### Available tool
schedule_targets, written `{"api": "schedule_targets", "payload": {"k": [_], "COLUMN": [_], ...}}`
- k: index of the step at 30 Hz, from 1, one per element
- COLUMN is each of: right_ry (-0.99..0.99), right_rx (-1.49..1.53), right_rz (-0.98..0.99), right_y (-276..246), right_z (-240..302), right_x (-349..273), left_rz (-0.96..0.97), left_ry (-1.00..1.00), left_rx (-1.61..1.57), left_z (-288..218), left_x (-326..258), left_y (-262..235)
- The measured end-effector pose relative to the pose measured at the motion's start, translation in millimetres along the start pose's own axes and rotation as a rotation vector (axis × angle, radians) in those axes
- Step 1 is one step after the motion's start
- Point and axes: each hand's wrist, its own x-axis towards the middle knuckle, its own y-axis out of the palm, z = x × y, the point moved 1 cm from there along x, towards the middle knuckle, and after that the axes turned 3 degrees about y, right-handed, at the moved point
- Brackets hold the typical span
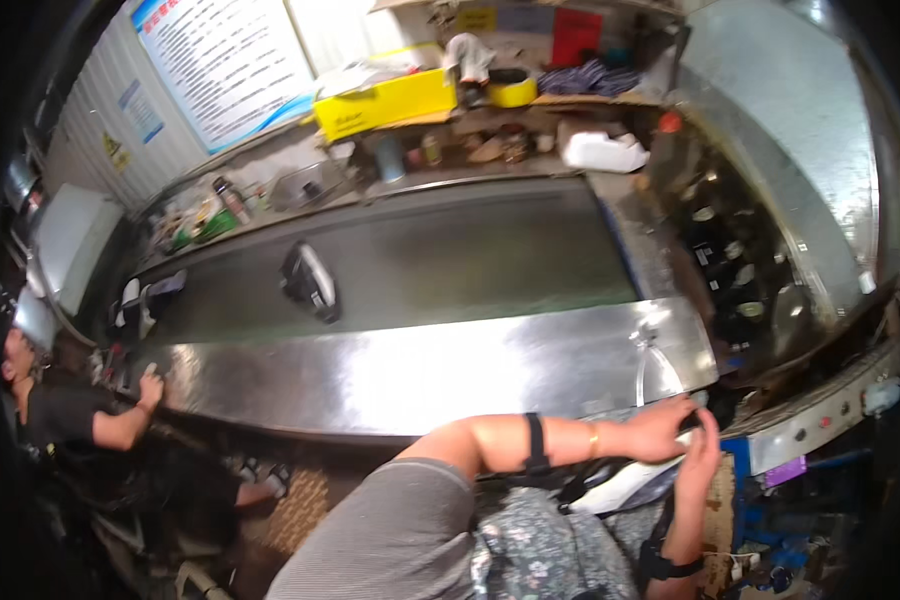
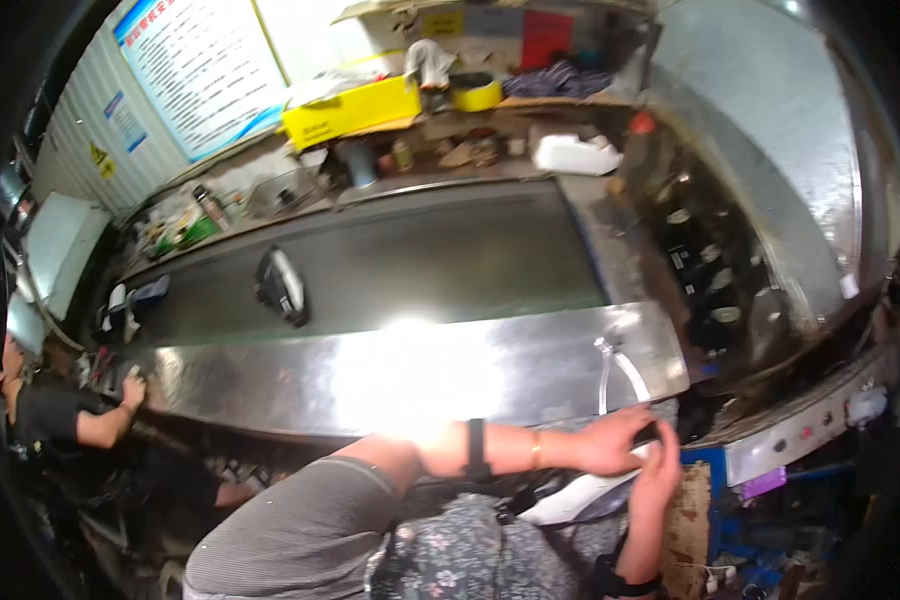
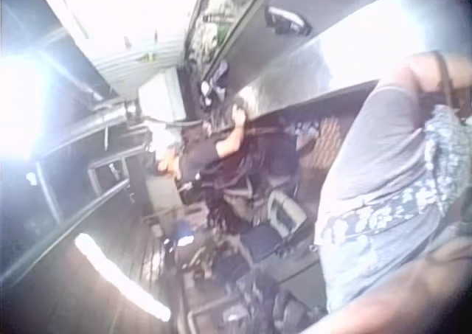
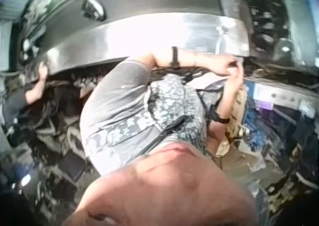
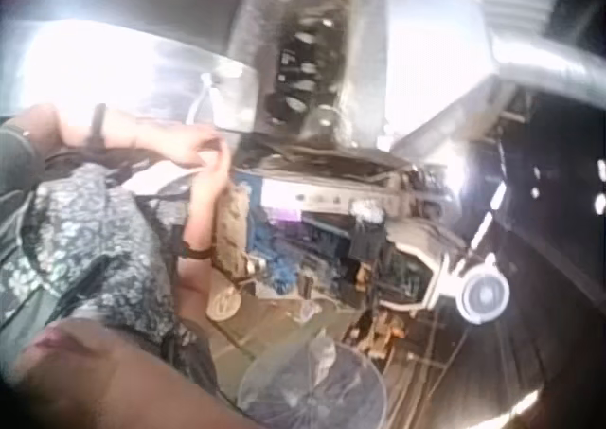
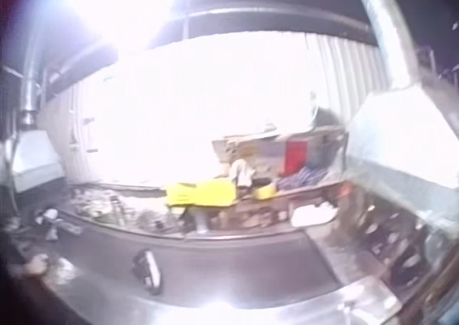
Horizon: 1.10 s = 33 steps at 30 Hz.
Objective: Inspecting shoe components and placing them on a conveyor belt in a factory setting.
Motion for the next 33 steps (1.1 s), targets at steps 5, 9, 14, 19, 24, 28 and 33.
{"api": "schedule_targets", "payload": {"k": [5,9,14,19,24,28,33], "right_ry": [0.286,0.481,0.688,0.908,0.67,0.379,0.037], "right_rx": [0.4,0.55,0.813,0.965,0.357,-0.162,-0.88], "right_rz": [-0.105,-0.219,-0.266,-0.114,-0.123,-0.009,-0.088], "right_y": [29.3,26.2,-0.5,53.5,46.5,23.7,21.3], "right_z": [-2.8,-30.5,-34.7,-35.6,-32.4,-0.9,16.1], "right_x": [-41.5,-84.1,-74.4,-89.7,-95.8,-69.6,-46.8], "left_rz": [0.004,-0.092,0.056,0.07,0.104,0.07,0.061], "left_ry": [-0.115,-0.013,-0.067,-0.238,-0.235,-0.131,-0.118], "left_rx": [0.034,0.087,-0.275,-0.607,-0.498,-0.457,-0.219], "left_z": [-0.1,-8.9,1.4,14.8,13.9,18.2,25.0], "left_x": [5.2,27.0,9.1,-22.9,-10.8,-2.3,14.0], "left_y": [5.5,-3.2,-33.6,-26.5,-22.0,-15.0,3.2]}}
